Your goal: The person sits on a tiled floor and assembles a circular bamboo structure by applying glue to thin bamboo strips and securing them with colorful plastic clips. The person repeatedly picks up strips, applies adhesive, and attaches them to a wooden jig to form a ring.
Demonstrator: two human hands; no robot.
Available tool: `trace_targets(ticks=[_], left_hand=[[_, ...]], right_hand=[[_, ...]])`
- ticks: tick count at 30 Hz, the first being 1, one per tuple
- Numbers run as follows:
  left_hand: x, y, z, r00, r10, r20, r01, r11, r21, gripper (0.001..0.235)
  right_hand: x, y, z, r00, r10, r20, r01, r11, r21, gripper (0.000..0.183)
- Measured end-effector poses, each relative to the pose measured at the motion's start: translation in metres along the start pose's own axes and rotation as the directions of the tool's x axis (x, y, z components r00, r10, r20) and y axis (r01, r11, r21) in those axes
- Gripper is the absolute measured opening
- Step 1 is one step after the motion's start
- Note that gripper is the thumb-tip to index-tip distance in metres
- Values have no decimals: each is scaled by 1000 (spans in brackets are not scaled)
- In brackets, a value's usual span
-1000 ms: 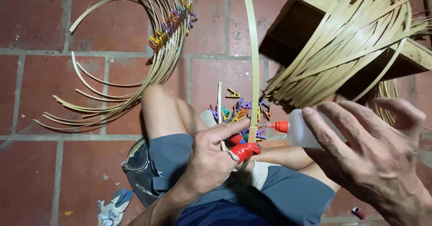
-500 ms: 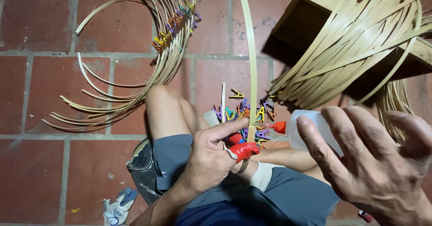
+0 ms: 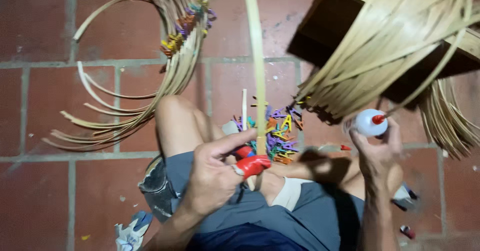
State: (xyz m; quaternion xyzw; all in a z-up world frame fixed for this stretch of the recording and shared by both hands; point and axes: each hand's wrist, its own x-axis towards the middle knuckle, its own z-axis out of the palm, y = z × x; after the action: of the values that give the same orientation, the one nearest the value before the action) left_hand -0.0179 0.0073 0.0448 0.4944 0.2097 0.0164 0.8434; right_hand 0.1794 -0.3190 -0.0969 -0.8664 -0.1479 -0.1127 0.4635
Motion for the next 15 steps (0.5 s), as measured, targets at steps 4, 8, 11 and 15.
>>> trace_targets(ticks=[4,8,11,15], left_hand=[[4,2,0,984,176,25,-177,957,231,47],[4,8,3,988,153,9,-148,931,334,47],[1,9,7,992,123,-24,-109,942,317,46],[1,10,11,990,122,-75,-95,953,286,45]], right_hand=[[1,112,17,924,295,-243,-253,949,189,46],[7,163,30,870,392,-299,-406,914,16,52],[-6,165,21,891,425,-157,-409,904,128,51],[-33,126,23,721,678,-144,-690,682,-242,30]])
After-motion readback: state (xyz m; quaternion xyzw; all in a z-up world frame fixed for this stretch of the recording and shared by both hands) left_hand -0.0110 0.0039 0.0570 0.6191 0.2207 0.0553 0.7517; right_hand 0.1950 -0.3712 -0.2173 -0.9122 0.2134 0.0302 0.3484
